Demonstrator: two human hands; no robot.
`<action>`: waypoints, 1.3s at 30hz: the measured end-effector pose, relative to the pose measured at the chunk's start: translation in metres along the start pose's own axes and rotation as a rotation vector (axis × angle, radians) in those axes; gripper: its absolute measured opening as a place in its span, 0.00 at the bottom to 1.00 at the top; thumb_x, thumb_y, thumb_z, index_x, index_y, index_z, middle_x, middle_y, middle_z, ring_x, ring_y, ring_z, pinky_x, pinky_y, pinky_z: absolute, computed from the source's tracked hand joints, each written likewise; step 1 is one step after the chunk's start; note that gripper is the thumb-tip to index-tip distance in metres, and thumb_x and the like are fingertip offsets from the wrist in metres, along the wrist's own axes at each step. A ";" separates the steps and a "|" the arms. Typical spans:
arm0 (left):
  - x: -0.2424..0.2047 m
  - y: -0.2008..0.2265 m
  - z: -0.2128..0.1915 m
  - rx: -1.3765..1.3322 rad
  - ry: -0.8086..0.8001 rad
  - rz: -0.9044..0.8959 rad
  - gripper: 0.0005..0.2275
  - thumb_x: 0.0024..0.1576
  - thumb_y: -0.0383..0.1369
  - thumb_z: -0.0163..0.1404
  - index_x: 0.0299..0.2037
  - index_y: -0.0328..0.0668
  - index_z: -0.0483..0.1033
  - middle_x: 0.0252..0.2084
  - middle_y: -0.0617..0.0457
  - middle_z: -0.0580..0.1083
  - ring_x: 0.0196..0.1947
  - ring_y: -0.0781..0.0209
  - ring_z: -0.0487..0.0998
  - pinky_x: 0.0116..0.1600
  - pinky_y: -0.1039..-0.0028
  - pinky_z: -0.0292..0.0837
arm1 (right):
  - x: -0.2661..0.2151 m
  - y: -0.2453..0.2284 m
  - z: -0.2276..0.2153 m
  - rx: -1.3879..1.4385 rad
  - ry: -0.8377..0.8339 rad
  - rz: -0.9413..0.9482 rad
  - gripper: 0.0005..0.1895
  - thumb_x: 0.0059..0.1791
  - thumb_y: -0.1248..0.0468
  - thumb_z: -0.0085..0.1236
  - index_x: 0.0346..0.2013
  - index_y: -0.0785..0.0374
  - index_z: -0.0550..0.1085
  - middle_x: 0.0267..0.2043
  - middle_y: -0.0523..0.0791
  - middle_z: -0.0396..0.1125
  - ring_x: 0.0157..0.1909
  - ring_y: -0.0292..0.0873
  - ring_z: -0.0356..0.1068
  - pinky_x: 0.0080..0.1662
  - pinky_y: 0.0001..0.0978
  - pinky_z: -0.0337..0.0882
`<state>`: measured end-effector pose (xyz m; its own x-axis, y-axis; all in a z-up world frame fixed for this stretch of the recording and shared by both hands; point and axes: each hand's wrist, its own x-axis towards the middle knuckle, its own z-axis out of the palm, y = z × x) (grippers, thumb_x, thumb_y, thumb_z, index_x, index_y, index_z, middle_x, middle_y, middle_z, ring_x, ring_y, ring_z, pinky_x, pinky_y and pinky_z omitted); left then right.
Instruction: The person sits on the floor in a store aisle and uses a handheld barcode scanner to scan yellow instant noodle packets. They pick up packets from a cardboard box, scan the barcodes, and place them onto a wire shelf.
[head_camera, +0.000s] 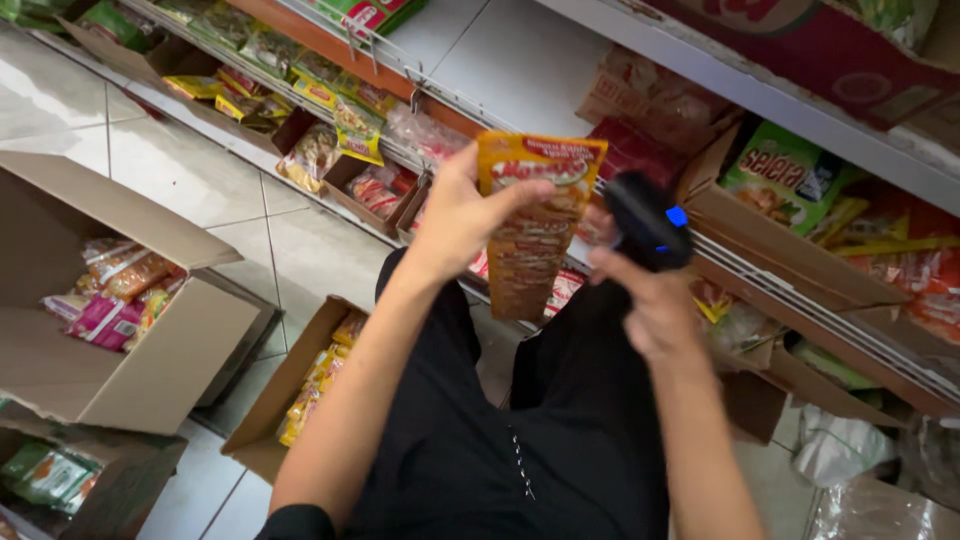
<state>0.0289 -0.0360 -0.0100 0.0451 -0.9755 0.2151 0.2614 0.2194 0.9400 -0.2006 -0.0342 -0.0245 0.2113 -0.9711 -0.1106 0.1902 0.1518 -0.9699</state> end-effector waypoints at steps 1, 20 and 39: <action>0.000 0.004 -0.003 0.002 -0.005 0.001 0.16 0.57 0.26 0.60 0.54 0.31 0.74 0.49 0.50 0.80 0.49 0.65 0.81 0.57 0.71 0.77 | -0.002 0.016 0.000 -0.003 0.004 0.027 0.26 0.42 0.75 0.66 0.54 0.63 0.74 0.47 0.42 0.73 0.45 0.35 0.73 0.40 0.31 0.72; -0.128 0.021 -0.025 1.008 -0.095 0.236 0.20 0.44 0.37 0.66 0.48 0.51 0.78 0.70 0.43 0.62 0.72 0.37 0.54 0.70 0.51 0.52 | 0.028 0.073 0.051 0.336 0.010 0.137 0.15 0.48 0.72 0.56 0.50 0.64 0.74 0.47 0.44 0.73 0.48 0.40 0.75 0.50 0.34 0.77; -0.095 -0.046 -0.020 0.692 0.022 0.360 0.15 0.50 0.21 0.48 0.48 0.38 0.76 0.46 0.49 0.77 0.50 0.52 0.80 0.55 0.67 0.75 | -0.004 0.030 -0.014 0.277 0.111 0.571 0.13 0.51 0.59 0.60 0.46 0.62 0.72 0.42 0.46 0.73 0.42 0.42 0.75 0.47 0.38 0.77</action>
<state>0.0320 0.0458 -0.0790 0.0335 -0.8411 0.5399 -0.4339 0.4744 0.7660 -0.2092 -0.0278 -0.0563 0.2552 -0.7342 -0.6292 0.3206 0.6781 -0.6613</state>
